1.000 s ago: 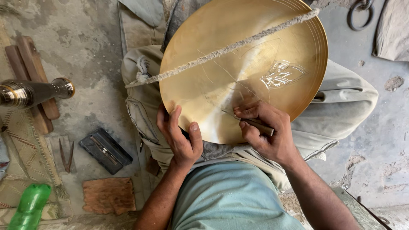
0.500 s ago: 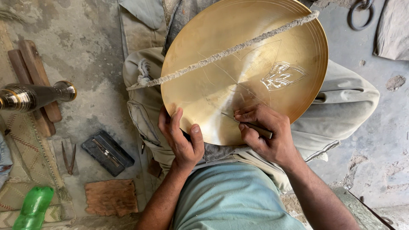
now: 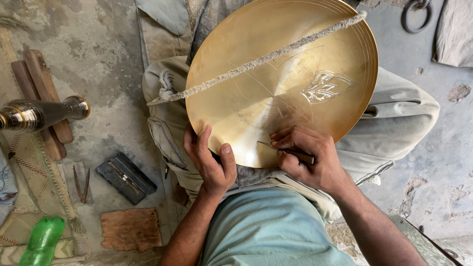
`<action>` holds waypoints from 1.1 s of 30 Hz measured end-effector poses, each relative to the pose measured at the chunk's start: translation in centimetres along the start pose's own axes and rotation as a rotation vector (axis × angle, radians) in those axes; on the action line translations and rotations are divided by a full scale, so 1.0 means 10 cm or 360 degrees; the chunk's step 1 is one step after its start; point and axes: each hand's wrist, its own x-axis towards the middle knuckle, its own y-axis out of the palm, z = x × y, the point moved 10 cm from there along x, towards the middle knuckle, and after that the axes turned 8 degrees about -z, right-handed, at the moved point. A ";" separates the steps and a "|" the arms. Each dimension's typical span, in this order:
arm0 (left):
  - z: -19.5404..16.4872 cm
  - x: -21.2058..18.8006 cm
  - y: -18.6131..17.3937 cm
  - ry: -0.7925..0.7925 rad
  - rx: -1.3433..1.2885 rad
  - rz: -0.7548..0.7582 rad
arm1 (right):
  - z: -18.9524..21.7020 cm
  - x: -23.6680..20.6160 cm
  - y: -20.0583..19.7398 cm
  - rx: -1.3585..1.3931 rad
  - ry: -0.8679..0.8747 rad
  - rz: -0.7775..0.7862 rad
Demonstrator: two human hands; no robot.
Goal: The person holds a brass plate on their lap and uses a chisel and wooden mallet to engrave a leaf design. They repeatedly position the chisel along the design lines and strike it with the mallet to deepen the pattern.
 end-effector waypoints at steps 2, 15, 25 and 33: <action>0.00 0.00 0.00 0.0004 0.0004 0.0004 | 0.00 -0.01 -0.01 0.0018 -0.0006 0.0015; -0.01 0.01 -0.01 0.0011 0.0007 -0.0005 | -0.04 -0.01 -0.02 0.0084 0.0047 0.0125; 0.00 -0.01 -0.01 0.0007 0.0015 -0.0014 | -0.17 -0.03 -0.06 0.0110 0.0323 0.0156; -0.04 0.04 0.00 0.0039 -0.0011 -0.0002 | -0.13 -0.07 -0.12 0.0158 0.0121 0.0028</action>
